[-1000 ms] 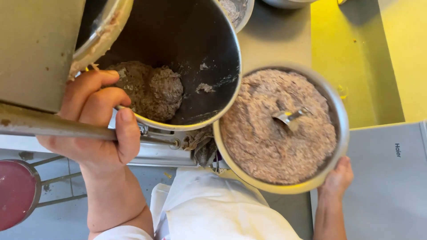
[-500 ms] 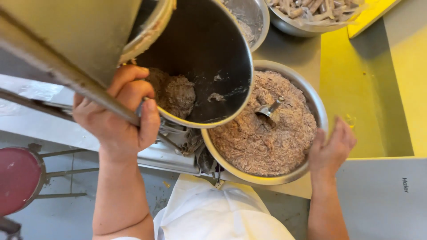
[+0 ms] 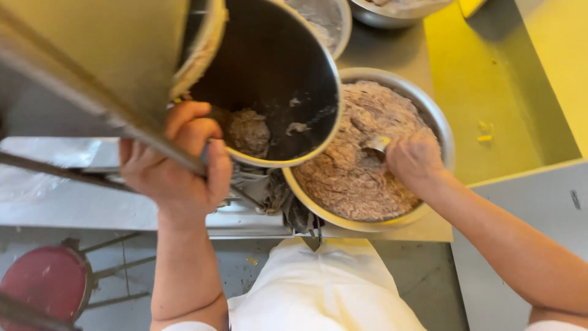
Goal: Using a metal scoop to transfer ground meat mixture from large bowls into the hopper of a sausage filling machine.
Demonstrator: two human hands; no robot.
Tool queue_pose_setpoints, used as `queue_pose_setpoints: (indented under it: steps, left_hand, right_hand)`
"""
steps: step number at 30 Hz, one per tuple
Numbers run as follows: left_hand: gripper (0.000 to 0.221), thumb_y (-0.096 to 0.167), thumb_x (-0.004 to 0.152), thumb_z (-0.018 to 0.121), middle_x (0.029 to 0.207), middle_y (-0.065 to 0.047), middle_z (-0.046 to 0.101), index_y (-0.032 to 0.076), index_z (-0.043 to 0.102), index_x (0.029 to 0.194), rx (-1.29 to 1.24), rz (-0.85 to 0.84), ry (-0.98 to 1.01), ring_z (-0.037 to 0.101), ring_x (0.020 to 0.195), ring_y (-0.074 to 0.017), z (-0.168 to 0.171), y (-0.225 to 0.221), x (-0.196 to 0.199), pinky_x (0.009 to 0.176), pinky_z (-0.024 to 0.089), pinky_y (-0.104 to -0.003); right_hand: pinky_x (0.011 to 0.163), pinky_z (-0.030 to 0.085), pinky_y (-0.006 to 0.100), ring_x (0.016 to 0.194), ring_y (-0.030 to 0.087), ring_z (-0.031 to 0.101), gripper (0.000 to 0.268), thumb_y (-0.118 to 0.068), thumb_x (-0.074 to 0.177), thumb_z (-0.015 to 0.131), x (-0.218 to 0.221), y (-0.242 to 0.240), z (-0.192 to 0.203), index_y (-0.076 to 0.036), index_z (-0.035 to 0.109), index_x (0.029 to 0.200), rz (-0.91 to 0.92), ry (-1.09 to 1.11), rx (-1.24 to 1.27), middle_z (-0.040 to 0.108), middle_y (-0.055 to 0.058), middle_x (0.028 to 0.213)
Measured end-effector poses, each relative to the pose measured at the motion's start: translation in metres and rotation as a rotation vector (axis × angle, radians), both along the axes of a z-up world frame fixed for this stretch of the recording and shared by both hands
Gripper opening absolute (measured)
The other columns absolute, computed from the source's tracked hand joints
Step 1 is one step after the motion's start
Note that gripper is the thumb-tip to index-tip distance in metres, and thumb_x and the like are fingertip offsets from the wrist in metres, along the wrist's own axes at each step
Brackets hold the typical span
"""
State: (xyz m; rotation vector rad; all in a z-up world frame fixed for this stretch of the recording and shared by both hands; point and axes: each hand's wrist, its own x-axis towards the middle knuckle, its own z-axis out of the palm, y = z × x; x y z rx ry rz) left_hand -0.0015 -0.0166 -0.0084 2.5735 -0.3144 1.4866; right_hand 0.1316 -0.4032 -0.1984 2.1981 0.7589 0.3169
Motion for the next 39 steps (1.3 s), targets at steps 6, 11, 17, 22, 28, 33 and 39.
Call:
queue_pose_setpoints:
  steps: [6,11,17,22,28,33,39]
  left_hand:
    - [0.038,0.025,0.110,0.049,0.099,-0.006,0.081,0.010,0.073,0.085,0.025,-0.002,-0.034,0.073,0.088,-0.0273,-0.007,0.000,0.004,0.112,0.039,-0.041]
    - [0.042,0.023,0.111,0.049,0.098,-0.012,0.079,0.005,0.074,0.083,-0.001,-0.072,-0.012,0.069,0.081,-0.0321,-0.007,0.001,0.006,0.091,0.051,-0.042]
    - [0.043,0.016,0.109,0.048,0.099,-0.030,0.074,-0.010,0.073,0.087,-0.121,-0.187,0.015,0.069,0.084,-0.0443,-0.017,-0.003,0.010,0.088,0.057,-0.054]
    - [0.045,0.018,0.108,0.045,0.098,-0.033,0.071,-0.011,0.070,0.084,-0.176,-0.157,0.030,0.068,0.085,-0.0448,-0.022,0.001,0.009,0.086,0.057,-0.054]
    - [0.038,0.005,0.111,0.043,0.111,-0.027,0.079,-0.007,0.075,0.093,-0.098,0.089,0.271,0.068,0.096,-0.0458,0.007,-0.023,-0.008,0.102,0.059,-0.060]
    - [0.030,-0.001,0.099,0.047,0.105,-0.029,0.075,-0.009,0.074,0.089,-0.180,0.081,0.314,0.068,0.095,-0.0454,0.012,-0.025,-0.005,0.110,0.055,-0.062]
    - [0.033,0.000,0.102,0.045,0.101,-0.033,0.074,-0.011,0.072,0.086,-0.249,0.128,0.257,0.066,0.088,-0.0447,0.009,-0.036,0.000,0.097,0.055,-0.058]
  right_hand:
    - [0.046,0.013,0.027,0.050,0.004,0.030,0.053,0.004,0.081,0.063,0.035,-0.024,-0.062,-0.030,0.037,0.050,-0.049,0.009,-0.075,0.040,-0.014,0.055]
    - [0.050,0.049,0.026,0.059,0.010,0.069,0.021,-0.025,0.093,0.064,0.009,-0.059,0.110,-0.030,0.072,0.075,-0.267,-0.036,0.034,0.070,-0.009,0.069]
    - [0.056,0.057,0.027,0.069,0.011,0.074,0.018,-0.021,0.100,0.058,0.057,-0.093,0.071,-0.022,0.072,0.090,-0.487,0.190,-0.063,0.075,-0.008,0.080]
    - [0.070,0.063,0.043,0.089,0.033,0.079,0.056,-0.059,0.108,0.040,0.075,-0.088,0.052,-0.018,0.077,0.099,-0.687,0.470,0.188,0.081,0.007,0.097]
    - [0.072,0.060,0.042,0.082,0.029,0.075,0.045,-0.054,0.106,0.051,0.082,-0.063,0.020,-0.016,0.076,0.101,-0.802,0.816,0.583,0.078,0.011,0.091]
    - [0.069,0.046,0.037,0.062,0.020,0.064,0.033,-0.031,0.099,0.057,0.099,-0.057,-0.031,-0.013,0.075,0.077,-0.641,0.927,0.934,0.071,0.004,0.064]
    - [0.067,0.045,0.035,0.062,0.011,0.063,0.024,-0.015,0.096,0.058,0.108,-0.045,-0.043,-0.005,0.070,0.077,-0.494,0.999,1.117,0.077,0.000,0.076]
